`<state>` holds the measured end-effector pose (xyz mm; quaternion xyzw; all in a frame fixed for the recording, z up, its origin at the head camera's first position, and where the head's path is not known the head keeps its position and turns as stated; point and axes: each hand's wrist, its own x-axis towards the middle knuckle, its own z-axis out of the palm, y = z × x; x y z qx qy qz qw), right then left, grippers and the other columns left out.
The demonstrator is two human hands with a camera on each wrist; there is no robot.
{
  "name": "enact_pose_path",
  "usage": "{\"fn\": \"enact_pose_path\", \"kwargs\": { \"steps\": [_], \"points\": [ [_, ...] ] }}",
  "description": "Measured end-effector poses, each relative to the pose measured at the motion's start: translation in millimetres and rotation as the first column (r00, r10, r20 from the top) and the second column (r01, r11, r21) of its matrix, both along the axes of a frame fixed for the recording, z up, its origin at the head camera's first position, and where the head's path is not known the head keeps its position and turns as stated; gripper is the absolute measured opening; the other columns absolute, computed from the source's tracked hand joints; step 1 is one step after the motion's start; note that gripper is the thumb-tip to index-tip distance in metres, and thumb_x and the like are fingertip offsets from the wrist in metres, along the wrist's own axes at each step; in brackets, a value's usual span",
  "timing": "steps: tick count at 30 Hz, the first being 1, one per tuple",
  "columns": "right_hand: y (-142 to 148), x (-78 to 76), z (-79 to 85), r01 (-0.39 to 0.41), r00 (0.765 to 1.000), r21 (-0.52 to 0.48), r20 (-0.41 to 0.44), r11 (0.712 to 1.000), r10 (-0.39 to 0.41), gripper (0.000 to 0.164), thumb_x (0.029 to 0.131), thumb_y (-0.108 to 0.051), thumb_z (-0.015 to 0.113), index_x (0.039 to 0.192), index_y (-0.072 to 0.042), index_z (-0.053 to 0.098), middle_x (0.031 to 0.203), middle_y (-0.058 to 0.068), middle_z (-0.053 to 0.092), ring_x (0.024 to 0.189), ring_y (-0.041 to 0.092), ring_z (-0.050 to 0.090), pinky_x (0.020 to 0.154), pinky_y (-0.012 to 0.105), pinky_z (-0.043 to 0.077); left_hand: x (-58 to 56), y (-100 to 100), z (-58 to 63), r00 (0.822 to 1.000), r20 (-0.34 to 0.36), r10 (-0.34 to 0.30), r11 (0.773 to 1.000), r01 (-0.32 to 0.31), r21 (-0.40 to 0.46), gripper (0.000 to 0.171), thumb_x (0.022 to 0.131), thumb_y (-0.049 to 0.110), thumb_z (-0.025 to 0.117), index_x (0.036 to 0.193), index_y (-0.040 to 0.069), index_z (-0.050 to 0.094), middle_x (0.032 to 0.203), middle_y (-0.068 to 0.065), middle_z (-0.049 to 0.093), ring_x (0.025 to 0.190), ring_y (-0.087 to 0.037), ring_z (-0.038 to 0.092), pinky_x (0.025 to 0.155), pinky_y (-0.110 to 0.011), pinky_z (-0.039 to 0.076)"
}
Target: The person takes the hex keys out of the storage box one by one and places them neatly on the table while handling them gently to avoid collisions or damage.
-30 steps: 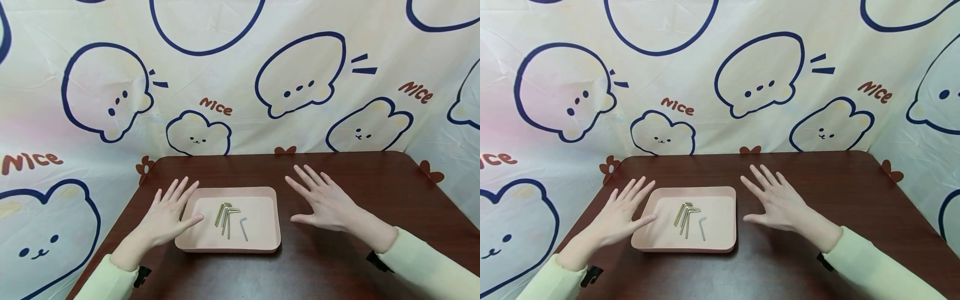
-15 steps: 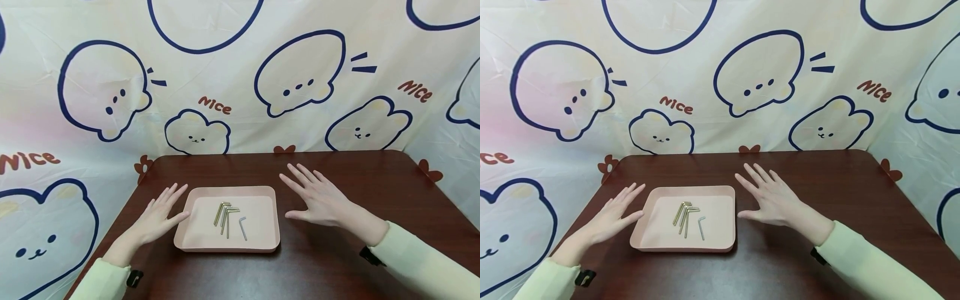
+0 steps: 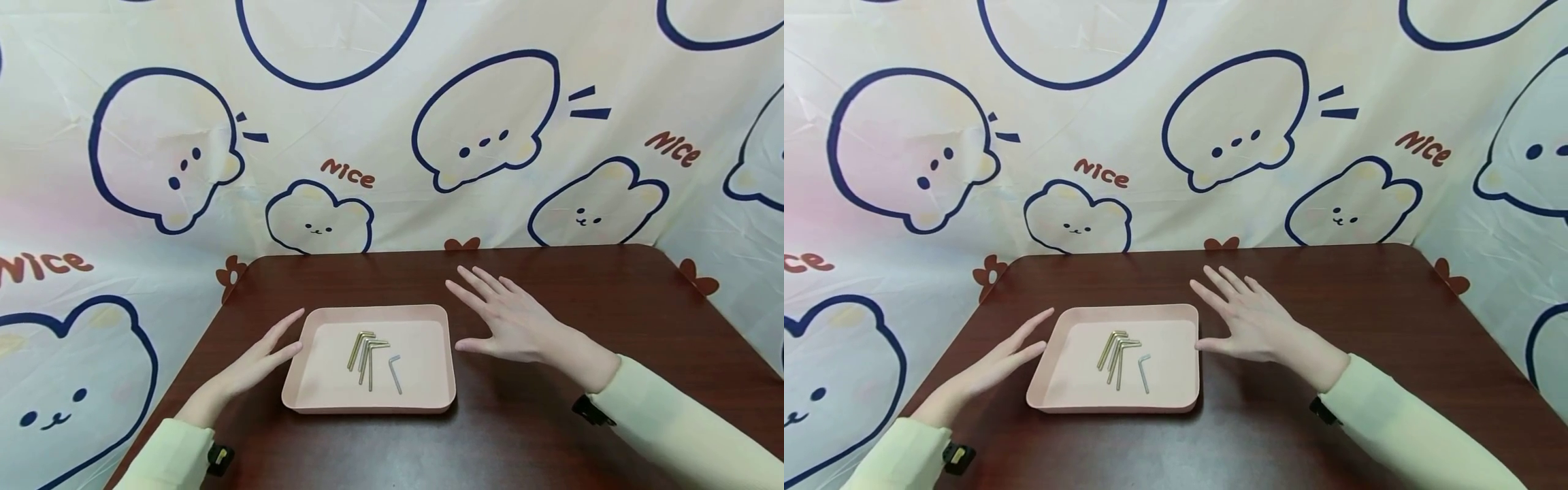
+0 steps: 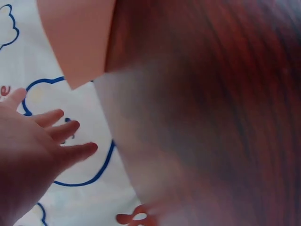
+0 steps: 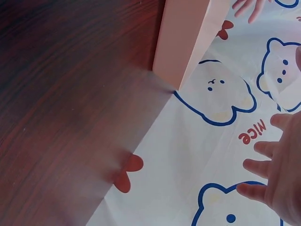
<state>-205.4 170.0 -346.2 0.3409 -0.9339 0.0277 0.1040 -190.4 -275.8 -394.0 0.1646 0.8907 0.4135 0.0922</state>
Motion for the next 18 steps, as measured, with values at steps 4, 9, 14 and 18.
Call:
{"fn": "enact_pose_path", "kwargs": {
  "steps": [4, 9, 14, 18],
  "points": [
    [-0.9, -1.0, -0.3, -0.012, 1.000, -0.009, 0.015, 1.000, 0.012, 0.092, 0.085, -0.078, 0.041, 0.156, -0.021, 0.022, 0.160, 0.009, 0.016, 0.144, 0.030, 0.018, 0.106, 0.058, 0.027, -2.9, -2.2, -5.4, 0.998, 0.058, -0.019, 0.998, 0.015, 0.069, 0.065, 0.101, 0.028, 0.053, 0.155, 0.013, 0.020, 0.159, -0.015, 0.015, 0.144, -0.039, 0.009, 0.105, -0.068, 0.014],
    [-2.1, -4.8, -0.8, -0.040, 0.999, -0.026, 0.036, 0.999, 0.041, 0.091, 0.087, -0.072, 0.049, 0.156, -0.021, 0.021, 0.160, 0.009, 0.017, 0.144, 0.029, 0.019, 0.106, 0.056, 0.028, -6.3, -3.0, -12.4, 0.990, 0.130, -0.048, 0.994, 0.035, 0.099, 0.072, 0.097, 0.024, 0.060, 0.154, 0.009, 0.018, 0.158, -0.020, 0.014, 0.142, -0.043, 0.016, 0.105, -0.064, 0.021],
    [-3.2, -11.1, -0.2, -0.079, 0.996, -0.041, 0.047, 0.996, 0.080, 0.090, 0.087, -0.070, 0.051, 0.156, -0.020, 0.023, 0.159, 0.010, 0.020, 0.143, 0.029, 0.023, 0.106, 0.053, 0.029, -9.1, -4.9, -18.8, 0.990, 0.123, -0.069, 0.995, 0.059, 0.076, 0.077, 0.093, 0.023, 0.067, 0.153, 0.008, 0.023, 0.157, -0.021, 0.018, 0.140, -0.044, 0.021, 0.105, -0.063, 0.023],
    [-4.8, -15.2, -0.4, -0.109, 0.991, -0.077, 0.074, 0.991, 0.115, 0.086, 0.087, -0.063, 0.058, 0.155, -0.020, 0.026, 0.158, 0.010, 0.024, 0.141, 0.027, 0.027, 0.106, 0.052, 0.031, -10.5, -8.5, -24.1, 0.992, 0.077, -0.100, 0.994, 0.097, 0.045, 0.078, 0.088, 0.020, 0.072, 0.151, 0.007, 0.028, 0.154, -0.025, 0.024, 0.138, -0.047, 0.023, 0.103, -0.064, 0.024]
  ]
}}
